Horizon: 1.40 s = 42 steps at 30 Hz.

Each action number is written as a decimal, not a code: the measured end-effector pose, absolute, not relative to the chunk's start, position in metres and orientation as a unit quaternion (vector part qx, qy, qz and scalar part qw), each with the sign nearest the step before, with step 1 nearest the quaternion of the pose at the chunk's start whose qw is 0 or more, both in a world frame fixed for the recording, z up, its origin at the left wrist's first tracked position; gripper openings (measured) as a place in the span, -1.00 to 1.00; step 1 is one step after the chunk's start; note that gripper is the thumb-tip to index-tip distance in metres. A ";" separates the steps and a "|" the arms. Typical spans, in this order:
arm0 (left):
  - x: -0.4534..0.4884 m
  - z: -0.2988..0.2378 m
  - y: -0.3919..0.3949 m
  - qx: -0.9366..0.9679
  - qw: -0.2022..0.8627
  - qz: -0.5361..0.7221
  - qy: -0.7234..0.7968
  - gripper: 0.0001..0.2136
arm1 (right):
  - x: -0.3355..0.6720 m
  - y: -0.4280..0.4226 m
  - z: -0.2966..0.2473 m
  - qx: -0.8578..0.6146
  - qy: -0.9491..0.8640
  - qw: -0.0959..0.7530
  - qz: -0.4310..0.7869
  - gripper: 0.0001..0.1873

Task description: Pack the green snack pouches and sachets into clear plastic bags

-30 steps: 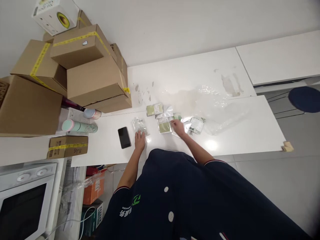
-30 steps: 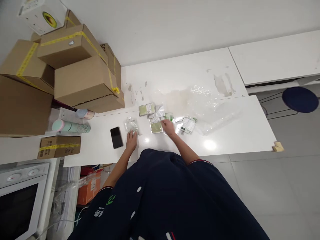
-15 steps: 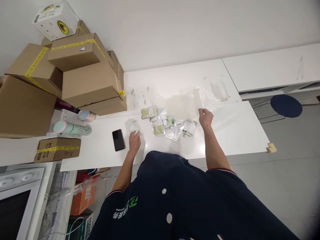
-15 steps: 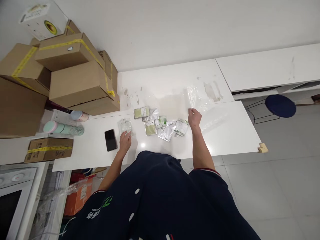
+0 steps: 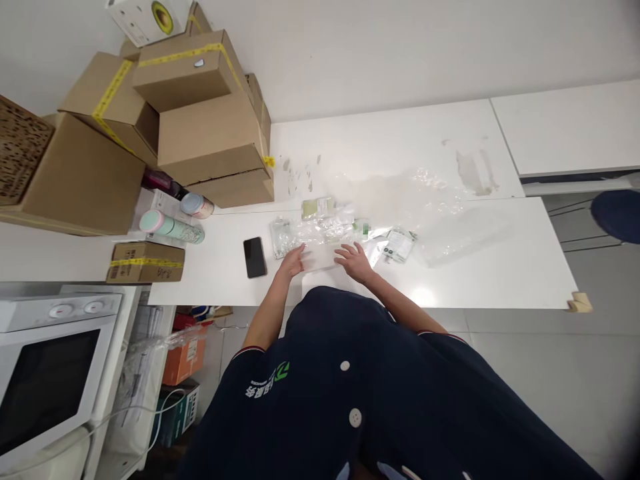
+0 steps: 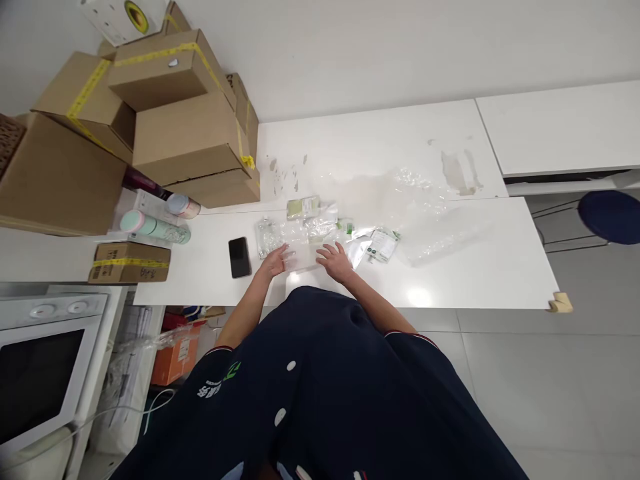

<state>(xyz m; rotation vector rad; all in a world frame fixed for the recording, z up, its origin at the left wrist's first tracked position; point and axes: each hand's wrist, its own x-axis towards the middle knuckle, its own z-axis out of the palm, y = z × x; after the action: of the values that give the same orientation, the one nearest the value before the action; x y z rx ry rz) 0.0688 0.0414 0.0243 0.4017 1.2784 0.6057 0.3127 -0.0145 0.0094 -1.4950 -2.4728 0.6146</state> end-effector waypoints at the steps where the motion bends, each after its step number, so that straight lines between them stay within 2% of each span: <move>1: 0.066 0.018 0.042 0.166 0.720 0.284 0.611 -0.56 | 0.313 -0.016 0.005 -0.496 -0.833 0.068 0.236 -0.71; 3: 0.065 0.008 0.043 0.142 0.690 0.301 0.643 -0.62 | 0.312 -0.015 0.000 -0.495 -0.816 0.027 0.298 -0.71; 5: 0.067 0.002 0.044 0.128 0.686 0.301 0.649 -0.66 | 0.309 -0.007 0.001 -0.521 -0.791 0.030 0.319 -0.65; 8: 0.073 0.000 0.047 0.136 0.680 0.291 0.659 -0.70 | 0.298 0.014 0.005 -0.562 -0.782 0.083 0.256 -0.52; 10: 0.075 0.000 0.047 0.160 0.671 0.288 0.664 -0.72 | 0.287 0.027 0.007 -0.566 -0.789 0.081 0.224 -0.41; 11: 0.075 0.001 0.047 0.169 0.672 0.291 0.659 -0.71 | 0.281 0.031 0.009 -0.563 -0.793 0.070 0.221 -0.43; 14: 0.066 0.005 0.053 0.163 0.675 0.336 0.636 -0.69 | 0.263 0.030 0.015 -0.531 -0.822 0.053 0.200 -0.72; 18: 0.033 0.017 0.078 0.130 0.643 0.457 0.600 -0.64 | 0.245 0.005 0.025 -0.411 -0.900 0.087 0.116 -0.70; 20: 0.015 0.022 0.093 0.135 0.626 0.491 0.590 -0.64 | 0.237 -0.005 0.027 -0.370 -0.921 0.064 0.106 -0.70; 23: -0.002 0.023 0.109 0.157 0.604 0.481 0.616 -0.63 | 0.226 -0.011 0.023 -0.382 -0.914 -0.006 0.140 -0.74; 25: -0.006 0.019 0.112 0.173 0.589 0.457 0.643 -0.63 | 0.222 -0.008 0.020 -0.395 -0.890 -0.061 0.219 -0.79; 27: -0.007 0.014 0.110 0.186 0.569 0.438 0.671 -0.62 | 0.224 -0.003 0.019 -0.412 -0.846 -0.083 0.327 -0.72; 30: -0.009 0.005 0.103 0.196 0.552 0.424 0.691 -0.57 | 0.247 0.008 0.018 -0.575 -0.727 0.010 0.376 -0.54; 32: -0.011 0.002 0.098 0.204 0.533 0.427 0.701 -0.52 | 0.270 0.014 0.014 -0.722 -0.603 0.102 0.323 -0.55; 34: -0.011 -0.001 0.091 0.216 0.497 0.429 0.723 -0.51 | 0.290 0.019 0.006 -0.794 -0.489 0.152 0.327 -0.62; 37: -0.009 -0.006 0.071 0.255 0.418 0.423 0.763 -0.56 | 0.301 0.020 -0.009 -0.784 -0.368 0.185 0.465 -0.71; 39: -0.007 -0.011 0.047 0.289 0.372 0.403 0.785 -0.61 | 0.301 0.018 -0.014 -0.764 -0.334 0.198 0.515 -0.75; 42: -0.005 -0.021 -0.001 0.318 0.359 0.351 0.805 -0.66 | 0.307 0.015 -0.008 -0.775 -0.384 0.241 0.440 -0.71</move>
<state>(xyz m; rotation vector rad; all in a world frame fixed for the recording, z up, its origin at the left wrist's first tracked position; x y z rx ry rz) -0.0048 -0.0015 -0.0209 0.8197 2.0759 0.9046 0.3074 0.0152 -0.0084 -2.1206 -1.0518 1.2035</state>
